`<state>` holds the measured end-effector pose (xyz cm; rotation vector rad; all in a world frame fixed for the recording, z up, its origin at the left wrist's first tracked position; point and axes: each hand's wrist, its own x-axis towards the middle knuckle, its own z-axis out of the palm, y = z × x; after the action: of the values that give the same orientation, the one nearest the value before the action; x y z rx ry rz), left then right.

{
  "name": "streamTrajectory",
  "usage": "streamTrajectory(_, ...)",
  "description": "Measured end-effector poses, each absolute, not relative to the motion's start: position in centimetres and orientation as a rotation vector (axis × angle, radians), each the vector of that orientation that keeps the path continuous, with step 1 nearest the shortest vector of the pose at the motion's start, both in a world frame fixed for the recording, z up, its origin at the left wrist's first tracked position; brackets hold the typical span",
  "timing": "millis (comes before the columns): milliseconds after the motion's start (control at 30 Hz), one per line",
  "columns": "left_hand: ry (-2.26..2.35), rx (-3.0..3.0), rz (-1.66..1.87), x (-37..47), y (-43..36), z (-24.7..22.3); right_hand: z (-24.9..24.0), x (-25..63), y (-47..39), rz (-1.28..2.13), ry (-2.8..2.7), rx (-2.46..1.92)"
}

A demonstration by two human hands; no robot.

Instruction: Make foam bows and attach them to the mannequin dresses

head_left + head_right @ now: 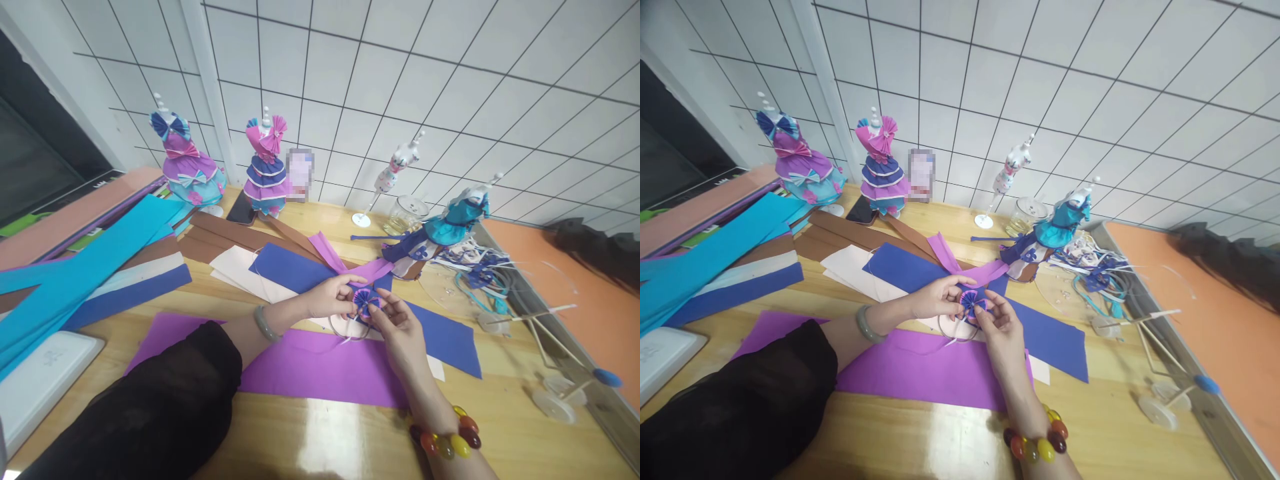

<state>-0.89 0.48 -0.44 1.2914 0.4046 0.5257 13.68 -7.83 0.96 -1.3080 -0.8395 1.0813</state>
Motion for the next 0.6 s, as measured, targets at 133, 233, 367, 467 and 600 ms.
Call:
streamTrajectory(133,0.404,1.303,0.520,-0.80,0.53,-0.63,1.16,13.56,-7.87,1.087,-0.826,-1.316)
streamTrajectory(233,0.390,1.299,0.525,-0.76,0.61,-0.69,1.17,13.52,-7.87,1.080,-0.822,-1.316)
streamTrajectory(367,0.388,1.306,0.525,-0.80,0.63,-0.59,1.03,13.61,-7.82,1.084,-0.823,-1.301)
streamTrajectory(467,0.402,1.308,0.514,-0.87,0.58,-0.49,0.98,13.75,-7.80,1.070,-0.851,-1.305)
streamTrajectory(600,0.426,1.311,0.506,-0.86,0.52,-0.51,1.04,13.79,-7.81,1.058,-0.869,-1.308)
